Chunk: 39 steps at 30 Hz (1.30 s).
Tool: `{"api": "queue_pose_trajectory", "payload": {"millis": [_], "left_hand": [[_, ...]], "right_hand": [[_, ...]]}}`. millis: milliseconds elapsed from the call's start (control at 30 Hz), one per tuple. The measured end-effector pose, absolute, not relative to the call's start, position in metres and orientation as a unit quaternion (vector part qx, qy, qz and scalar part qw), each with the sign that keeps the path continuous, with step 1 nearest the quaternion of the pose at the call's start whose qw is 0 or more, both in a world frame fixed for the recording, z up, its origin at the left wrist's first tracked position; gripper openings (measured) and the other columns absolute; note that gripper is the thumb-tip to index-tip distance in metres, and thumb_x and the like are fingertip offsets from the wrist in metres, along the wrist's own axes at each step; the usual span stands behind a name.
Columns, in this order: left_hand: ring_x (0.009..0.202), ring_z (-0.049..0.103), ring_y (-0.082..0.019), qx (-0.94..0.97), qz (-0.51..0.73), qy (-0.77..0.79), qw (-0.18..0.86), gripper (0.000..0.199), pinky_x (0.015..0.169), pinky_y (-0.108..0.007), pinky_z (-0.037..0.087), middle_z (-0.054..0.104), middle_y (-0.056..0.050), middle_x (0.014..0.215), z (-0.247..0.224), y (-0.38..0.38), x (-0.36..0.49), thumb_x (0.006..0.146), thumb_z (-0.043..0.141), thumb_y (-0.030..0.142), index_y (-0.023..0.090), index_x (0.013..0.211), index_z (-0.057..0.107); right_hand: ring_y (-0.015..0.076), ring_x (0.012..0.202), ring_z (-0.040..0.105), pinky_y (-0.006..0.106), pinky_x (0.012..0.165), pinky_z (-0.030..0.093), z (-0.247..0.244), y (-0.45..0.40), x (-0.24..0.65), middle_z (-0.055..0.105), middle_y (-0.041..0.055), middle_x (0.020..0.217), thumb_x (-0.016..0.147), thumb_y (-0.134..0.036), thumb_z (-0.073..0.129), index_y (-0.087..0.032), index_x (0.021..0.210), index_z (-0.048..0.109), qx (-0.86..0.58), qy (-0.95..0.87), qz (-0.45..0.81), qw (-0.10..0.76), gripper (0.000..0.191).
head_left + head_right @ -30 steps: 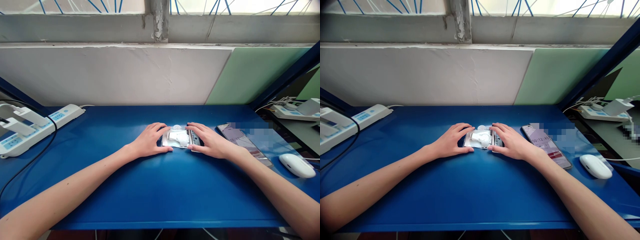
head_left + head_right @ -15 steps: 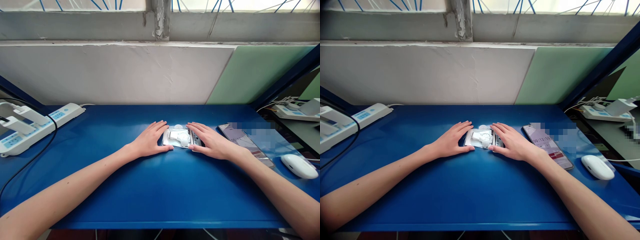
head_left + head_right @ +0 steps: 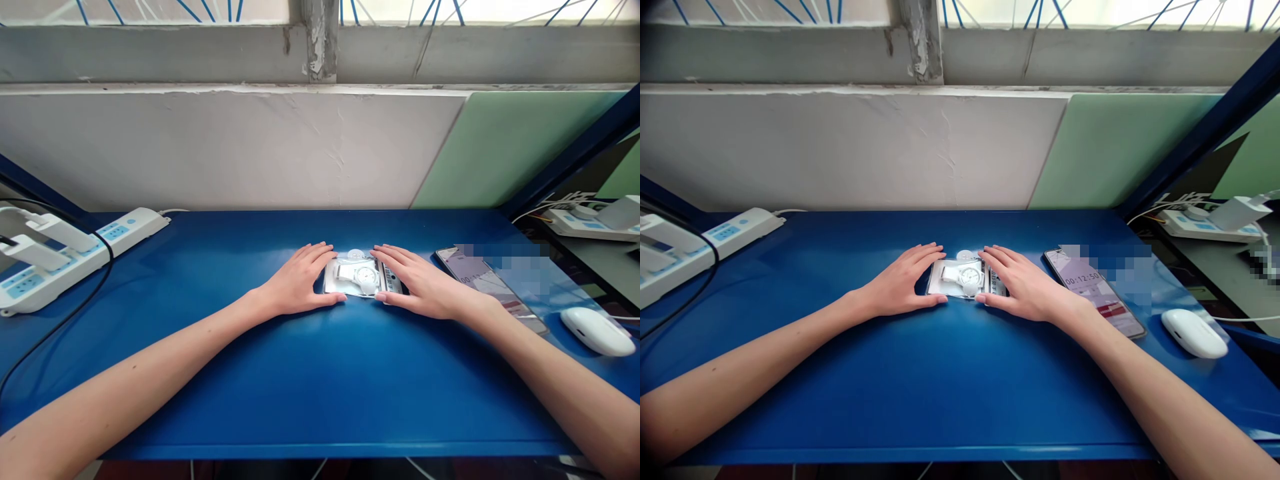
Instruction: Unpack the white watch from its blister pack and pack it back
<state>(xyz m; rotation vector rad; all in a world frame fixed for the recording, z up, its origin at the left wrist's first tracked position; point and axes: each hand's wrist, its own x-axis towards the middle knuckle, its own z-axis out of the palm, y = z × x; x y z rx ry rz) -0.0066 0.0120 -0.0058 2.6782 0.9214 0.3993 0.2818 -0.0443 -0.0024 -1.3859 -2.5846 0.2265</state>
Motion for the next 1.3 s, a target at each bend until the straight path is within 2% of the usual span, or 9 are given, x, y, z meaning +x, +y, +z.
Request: {"api": "queue_pose_trajectory", "payload": {"millis": [233, 500, 733, 967, 1100, 1300], "left_hand": [[0.145, 0.038, -0.036, 0.928, 0.141, 0.318, 0.136, 0.082, 0.120, -0.056, 0.029, 0.048, -0.019, 0.150, -0.0068, 0.0114, -0.0065, 0.084, 0.065, 0.066, 0.012, 0.143, 0.048], [0.144, 0.039, -0.036, 0.925, 0.143, 0.324, 0.136, 0.080, 0.120, -0.055, 0.030, 0.048, -0.018, 0.151, -0.0060, 0.0098, -0.0069, 0.084, 0.066, 0.063, 0.015, 0.144, 0.048], [0.142, 0.042, -0.035, 0.930, 0.173, 0.296, 0.130, 0.080, 0.116, -0.049, 0.039, 0.042, -0.018, 0.155, -0.0049, 0.0077, -0.0088, 0.081, 0.071, 0.061, 0.015, 0.143, 0.049], [0.134, 0.051, -0.032, 0.936, 0.178, 0.262, 0.153, 0.066, 0.113, -0.046, 0.042, 0.057, -0.012, 0.142, -0.0038, 0.0100, -0.0082, 0.083, 0.072, 0.054, 0.021, 0.138, 0.055], [0.133, 0.052, -0.031, 0.937, 0.178, 0.264, 0.145, 0.056, 0.113, -0.045, 0.042, 0.058, -0.012, 0.141, -0.0042, 0.0098, -0.0074, 0.089, 0.066, 0.043, 0.018, 0.138, 0.055], [0.131, 0.054, -0.030, 0.939, 0.184, 0.259, 0.128, 0.053, 0.111, -0.045, 0.044, 0.059, -0.014, 0.140, -0.0053, 0.0091, -0.0069, 0.092, 0.063, 0.042, 0.016, 0.137, 0.055]], "right_hand": [[0.0373, 0.149, 0.031, 0.057, 0.117, 0.036, -0.0013, -0.0446, 0.2804, 0.037, 0.0196, 0.160, 0.093, -0.067, 0.046, -0.011, 0.156, 0.032, -0.479, -0.870, 0.081, 0.078, 0.085], [0.0385, 0.147, 0.034, 0.059, 0.115, 0.039, -0.0027, -0.0451, 0.2806, 0.041, 0.0190, 0.158, 0.092, -0.065, 0.049, -0.016, 0.156, 0.034, -0.473, -0.872, 0.073, 0.101, 0.082], [0.0373, 0.149, 0.032, 0.058, 0.116, 0.037, -0.0037, -0.0449, 0.2808, 0.039, 0.0182, 0.159, 0.094, -0.066, 0.046, -0.014, 0.156, 0.033, -0.476, -0.872, 0.069, 0.090, 0.082], [0.0368, 0.149, 0.030, 0.057, 0.118, 0.035, -0.0021, -0.0453, 0.2800, 0.037, 0.0189, 0.160, 0.094, -0.067, 0.045, -0.011, 0.155, 0.034, -0.480, -0.870, 0.078, 0.083, 0.084], [0.0373, 0.149, 0.030, 0.057, 0.118, 0.035, -0.0021, -0.0457, 0.2798, 0.036, 0.0192, 0.160, 0.094, -0.066, 0.044, -0.012, 0.155, 0.035, -0.482, -0.869, 0.081, 0.082, 0.082], [0.0371, 0.150, 0.029, 0.057, 0.118, 0.034, -0.0011, -0.0450, 0.2793, 0.035, 0.0193, 0.161, 0.095, -0.067, 0.042, -0.011, 0.155, 0.034, -0.483, -0.868, 0.082, 0.077, 0.083]]}}
